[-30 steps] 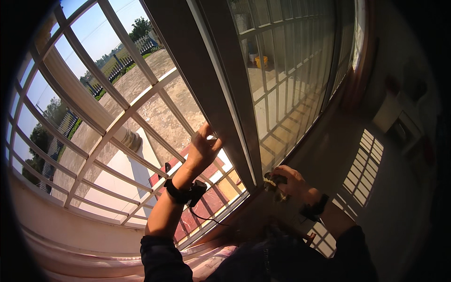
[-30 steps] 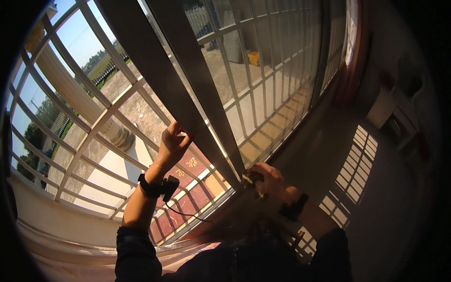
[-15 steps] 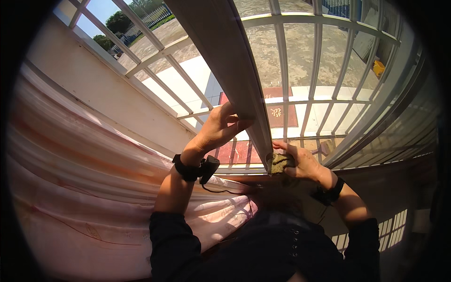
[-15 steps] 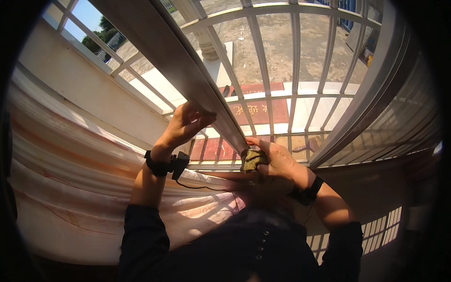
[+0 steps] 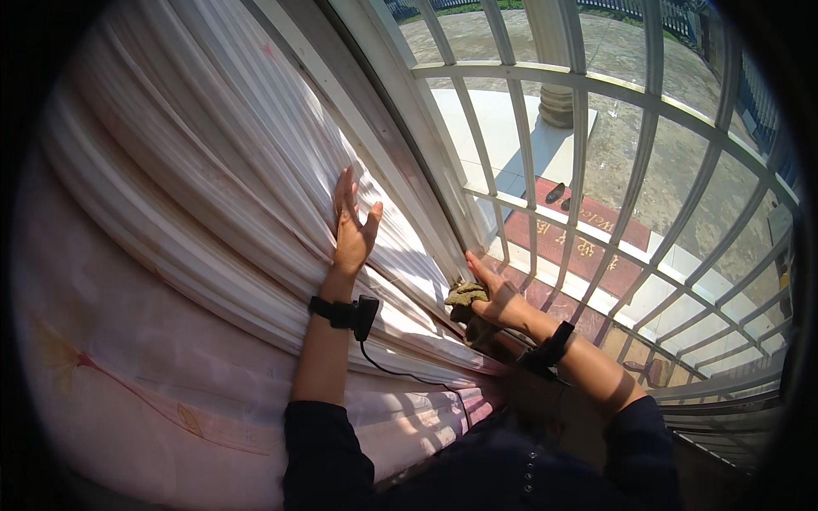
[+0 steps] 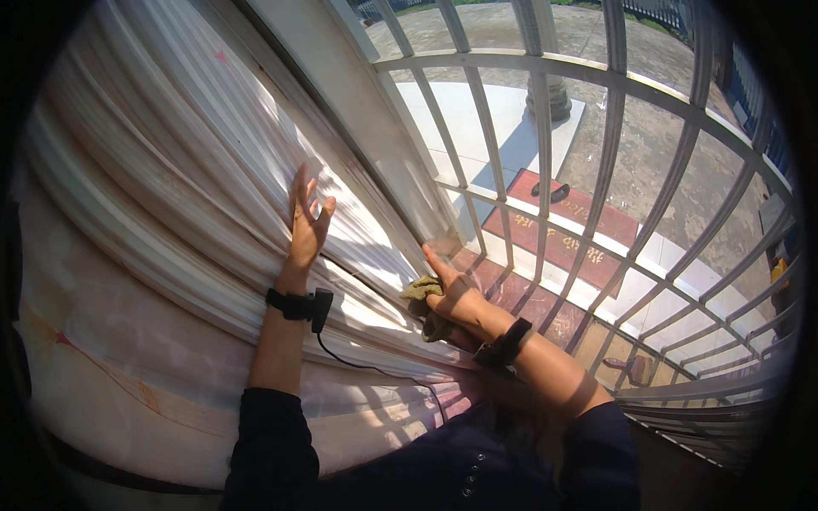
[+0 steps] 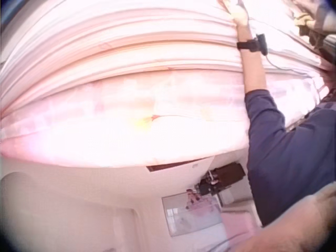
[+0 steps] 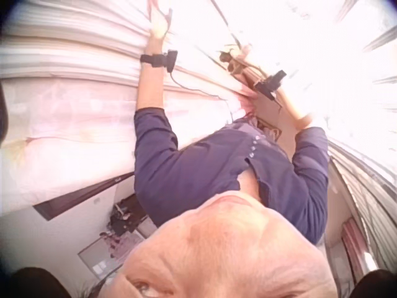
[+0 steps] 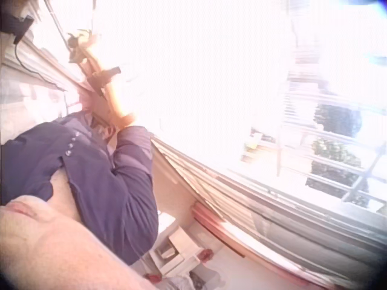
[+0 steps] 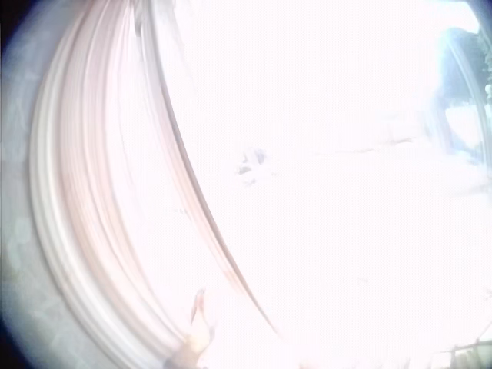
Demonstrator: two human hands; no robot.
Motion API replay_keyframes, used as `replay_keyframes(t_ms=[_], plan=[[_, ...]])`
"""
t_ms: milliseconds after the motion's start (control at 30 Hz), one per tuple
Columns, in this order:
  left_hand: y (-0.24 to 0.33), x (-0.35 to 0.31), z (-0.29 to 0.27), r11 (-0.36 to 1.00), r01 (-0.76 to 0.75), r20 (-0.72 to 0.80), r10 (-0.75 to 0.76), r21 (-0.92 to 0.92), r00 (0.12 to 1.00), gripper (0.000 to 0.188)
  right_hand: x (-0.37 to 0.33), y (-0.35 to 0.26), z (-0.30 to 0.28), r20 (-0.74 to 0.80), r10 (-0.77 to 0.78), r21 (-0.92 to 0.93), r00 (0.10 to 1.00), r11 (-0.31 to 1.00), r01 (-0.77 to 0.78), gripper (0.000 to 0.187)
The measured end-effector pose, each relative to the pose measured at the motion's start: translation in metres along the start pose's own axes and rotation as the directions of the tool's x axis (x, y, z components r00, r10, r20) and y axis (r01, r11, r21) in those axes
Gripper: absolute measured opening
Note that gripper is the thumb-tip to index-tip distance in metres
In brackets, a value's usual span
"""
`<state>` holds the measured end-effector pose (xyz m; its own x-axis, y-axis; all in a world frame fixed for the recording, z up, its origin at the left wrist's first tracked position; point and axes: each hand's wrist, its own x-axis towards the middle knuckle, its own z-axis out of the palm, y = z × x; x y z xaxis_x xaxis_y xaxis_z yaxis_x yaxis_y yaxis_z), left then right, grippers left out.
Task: The person wipes a metal window grille with a cloth, moving methodically across vertical and horizontal bars. The person holds the grille with one hand while scrubbing with the other, covering multiple sections of the window frame.
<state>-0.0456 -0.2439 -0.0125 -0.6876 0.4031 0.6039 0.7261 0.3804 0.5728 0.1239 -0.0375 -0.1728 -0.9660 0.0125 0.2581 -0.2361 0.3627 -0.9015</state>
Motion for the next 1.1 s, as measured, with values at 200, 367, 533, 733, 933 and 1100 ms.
replay_keyframes(t_ms=[200, 367, 533, 733, 933, 1100], plan=[[-0.064, -0.021, -0.063, 0.537, 0.066, -0.042, -0.057, 0.841, 0.998, 0.084, 0.064, 0.015, 0.032, 0.043, -0.051, -0.037, 0.998, 0.998, 0.053, 0.089], [-0.079, -0.025, -0.083, 0.525, 0.31, -0.209, -0.244, 0.792, 0.947, 0.087, 0.107, 0.024, 0.058, 0.059, 0.008, -0.029, 0.998, 1.0, -0.006, 0.091], [-0.055, -0.001, -0.067, 0.664, 0.566, -0.295, -0.485, 0.489, 0.823, 0.091, 0.144, 0.008, 0.079, 0.042, 0.023, -0.088, 0.999, 0.996, -0.019, 0.089], [-0.059, 0.019, -0.072, 0.872, 0.343, -0.191, -0.292, 0.349, 0.937, 0.093, 0.15, -0.001, 0.09, 0.003, 0.035, -0.19, 0.999, 0.981, -0.034, 0.087], [-0.056, 0.028, -0.032, 0.92, 0.277, -0.227, -0.217, 0.279, 0.949, 0.098, 0.152, 0.008, 0.082, 0.038, 0.021, -0.241, 0.999, 0.97, -0.011, 0.083], [-0.045, 0.033, -0.048, 0.935, 0.263, -0.241, -0.319, -0.239, 0.917, 0.081, 0.127, 0.014, 0.062, 0.206, -0.013, -0.321, 0.978, 0.944, 0.08, 0.079]])
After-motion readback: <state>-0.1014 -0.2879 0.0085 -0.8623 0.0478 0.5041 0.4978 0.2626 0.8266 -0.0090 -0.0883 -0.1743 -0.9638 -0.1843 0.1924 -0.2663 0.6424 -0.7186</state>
